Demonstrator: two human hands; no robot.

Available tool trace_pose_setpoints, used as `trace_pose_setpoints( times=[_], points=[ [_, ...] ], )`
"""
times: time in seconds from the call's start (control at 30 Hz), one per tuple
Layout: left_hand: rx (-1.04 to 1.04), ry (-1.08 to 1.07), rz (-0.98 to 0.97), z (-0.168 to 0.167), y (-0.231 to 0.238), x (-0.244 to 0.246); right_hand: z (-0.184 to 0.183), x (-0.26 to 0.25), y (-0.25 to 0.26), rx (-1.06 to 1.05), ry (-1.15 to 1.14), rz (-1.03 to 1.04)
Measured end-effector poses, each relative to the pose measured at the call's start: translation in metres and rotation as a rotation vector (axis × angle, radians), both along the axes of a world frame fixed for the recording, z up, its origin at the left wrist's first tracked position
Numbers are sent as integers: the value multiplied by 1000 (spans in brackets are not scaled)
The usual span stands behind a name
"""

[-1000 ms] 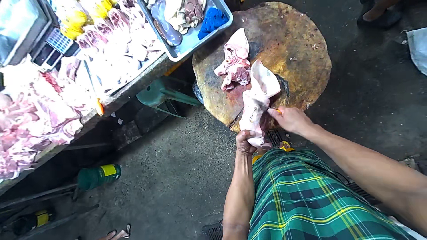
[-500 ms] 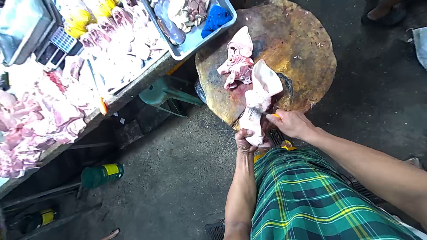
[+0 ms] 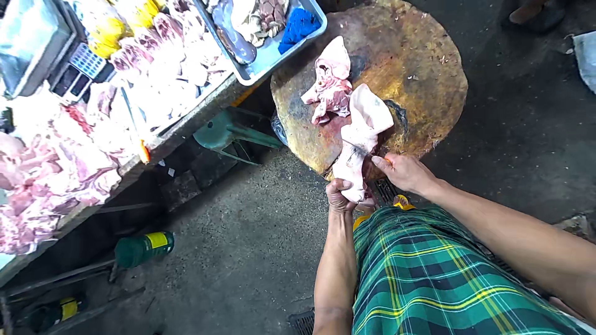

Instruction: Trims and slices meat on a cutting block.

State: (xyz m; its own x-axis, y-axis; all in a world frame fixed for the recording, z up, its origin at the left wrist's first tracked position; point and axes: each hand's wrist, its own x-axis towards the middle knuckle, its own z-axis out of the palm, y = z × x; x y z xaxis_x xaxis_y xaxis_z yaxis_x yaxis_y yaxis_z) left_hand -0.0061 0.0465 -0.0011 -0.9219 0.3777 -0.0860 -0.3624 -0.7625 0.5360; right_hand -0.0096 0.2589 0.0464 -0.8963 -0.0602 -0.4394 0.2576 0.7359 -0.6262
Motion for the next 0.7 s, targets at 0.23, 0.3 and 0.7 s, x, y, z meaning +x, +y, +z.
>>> trace_pose_setpoints(
  times=[0.23, 0.3, 0.7],
  points=[
    [7, 35, -33, 2, -1, -1, -1, -1, 4, -5, 38, 29],
    [2, 27, -25, 3, 1, 0, -1, -4, 5, 6, 20, 1],
    [-223, -20, 8, 13, 0, 3, 16, -8, 7, 50, 21, 95]
  ],
)
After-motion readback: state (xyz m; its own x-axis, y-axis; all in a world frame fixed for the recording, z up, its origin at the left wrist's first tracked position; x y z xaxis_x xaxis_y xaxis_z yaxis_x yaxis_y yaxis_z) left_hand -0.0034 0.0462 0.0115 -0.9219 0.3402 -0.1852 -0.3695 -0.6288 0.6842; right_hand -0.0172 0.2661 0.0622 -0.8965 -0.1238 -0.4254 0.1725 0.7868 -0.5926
